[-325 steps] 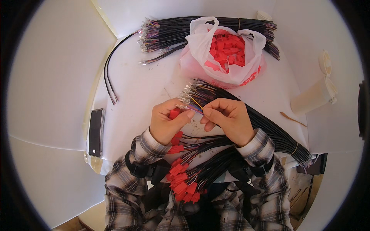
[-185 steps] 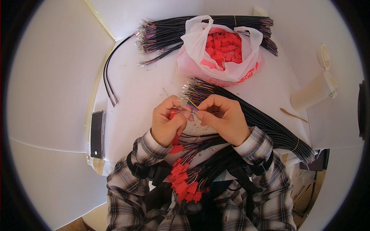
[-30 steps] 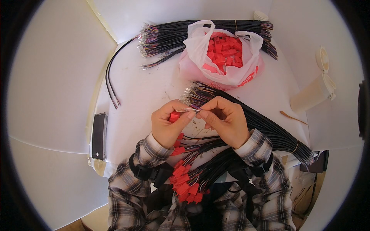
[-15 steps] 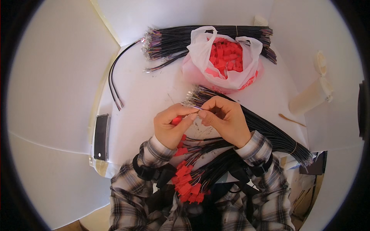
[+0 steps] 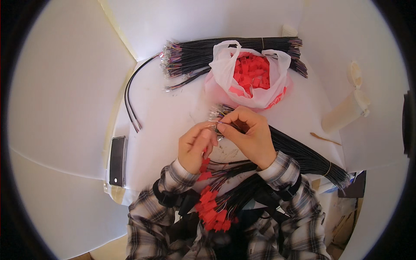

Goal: Inserting wired terminals into a red plastic connector housing to assemble a wire harness.

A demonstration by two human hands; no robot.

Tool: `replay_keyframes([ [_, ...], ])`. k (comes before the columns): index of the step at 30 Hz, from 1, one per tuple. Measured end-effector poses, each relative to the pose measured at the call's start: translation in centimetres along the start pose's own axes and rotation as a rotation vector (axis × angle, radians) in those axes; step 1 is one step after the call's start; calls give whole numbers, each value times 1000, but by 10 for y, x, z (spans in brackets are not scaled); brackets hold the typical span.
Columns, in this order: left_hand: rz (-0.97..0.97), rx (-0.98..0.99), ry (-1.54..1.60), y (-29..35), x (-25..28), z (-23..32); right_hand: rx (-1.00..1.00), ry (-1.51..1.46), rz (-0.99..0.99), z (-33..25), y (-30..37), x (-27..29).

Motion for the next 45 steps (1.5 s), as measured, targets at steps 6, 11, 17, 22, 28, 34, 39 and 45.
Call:
replay_keyframes([
  [6,3,-4,636,-9,4,-12,154,355,174,-12,0,5],
  [11,91,77,748,-12,4,-8,267,487,205,-15,1,6],
  [17,158,59,613,-11,7,-7,283,353,212,-15,2,5],
  [22,128,30,567,-9,16,-20,250,366,198,-10,2,7],
  [28,113,86,601,-9,14,-20,249,377,171,-9,4,7],
  [34,133,34,473,-10,4,-10,249,307,193,-7,3,8],
  [39,64,-76,428,-11,5,-11,244,304,189,-8,5,8],
  [45,-5,-145,244,-8,9,-15,263,312,204,-7,5,9],
])
Point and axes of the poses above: each hand's wrist, its own y-axis away from the middle knuckle, its own x-axis out of the back of the hand, z = x × y, the point moved 1 cm from there along -y, towards the middle knuckle, and after that the axes turned 10 degrees about -x, right-handed, at the moved point
